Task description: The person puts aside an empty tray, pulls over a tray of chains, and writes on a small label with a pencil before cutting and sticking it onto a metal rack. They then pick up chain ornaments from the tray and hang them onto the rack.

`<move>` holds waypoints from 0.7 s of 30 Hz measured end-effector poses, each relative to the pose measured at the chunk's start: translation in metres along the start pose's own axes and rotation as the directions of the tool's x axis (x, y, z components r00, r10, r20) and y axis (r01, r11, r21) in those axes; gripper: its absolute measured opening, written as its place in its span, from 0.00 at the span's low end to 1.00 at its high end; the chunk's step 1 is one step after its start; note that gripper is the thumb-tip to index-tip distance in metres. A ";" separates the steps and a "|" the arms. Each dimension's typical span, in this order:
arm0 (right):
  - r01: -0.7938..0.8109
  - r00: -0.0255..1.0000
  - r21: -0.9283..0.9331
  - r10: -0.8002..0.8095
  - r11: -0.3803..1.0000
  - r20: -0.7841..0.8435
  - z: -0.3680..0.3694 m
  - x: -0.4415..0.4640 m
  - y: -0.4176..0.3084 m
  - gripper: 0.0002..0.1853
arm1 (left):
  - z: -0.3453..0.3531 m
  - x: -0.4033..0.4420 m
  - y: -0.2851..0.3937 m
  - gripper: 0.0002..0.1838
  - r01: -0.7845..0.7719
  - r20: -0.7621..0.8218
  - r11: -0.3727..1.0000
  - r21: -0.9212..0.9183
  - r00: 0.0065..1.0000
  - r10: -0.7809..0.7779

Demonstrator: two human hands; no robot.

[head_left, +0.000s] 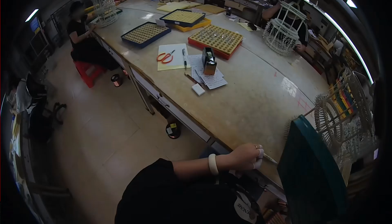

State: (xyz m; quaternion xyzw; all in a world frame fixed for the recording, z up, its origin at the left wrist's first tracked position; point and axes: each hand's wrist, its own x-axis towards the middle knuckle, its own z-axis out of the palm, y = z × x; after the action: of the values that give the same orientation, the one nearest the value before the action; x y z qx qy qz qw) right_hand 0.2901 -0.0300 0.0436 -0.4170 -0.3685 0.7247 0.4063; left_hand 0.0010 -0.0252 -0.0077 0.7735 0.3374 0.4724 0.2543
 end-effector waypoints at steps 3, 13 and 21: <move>-0.013 0.999 0.045 0.015 0.999 -0.034 -0.046 0.005 0.017 0.16 | 0.014 -0.001 0.006 0.07 0.006 0.023 0.999 -0.050 1.000 -0.005; 0.353 0.725 0.350 -0.017 0.868 -0.689 -0.225 -0.222 0.208 0.12 | 0.051 0.020 0.036 0.05 0.015 0.293 0.989 -0.150 0.956 0.030; 0.112 -0.307 0.059 0.091 0.992 -0.947 -0.209 -0.342 0.554 0.08 | 0.077 0.020 0.045 0.04 0.063 0.456 0.990 -0.128 0.890 0.003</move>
State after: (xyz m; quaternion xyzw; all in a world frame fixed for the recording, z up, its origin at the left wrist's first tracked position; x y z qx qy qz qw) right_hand 0.4327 -0.5162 -0.4151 -0.8011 0.1546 0.1066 0.5683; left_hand 0.0892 -0.0440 0.0030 0.8376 0.2466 0.2966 0.3869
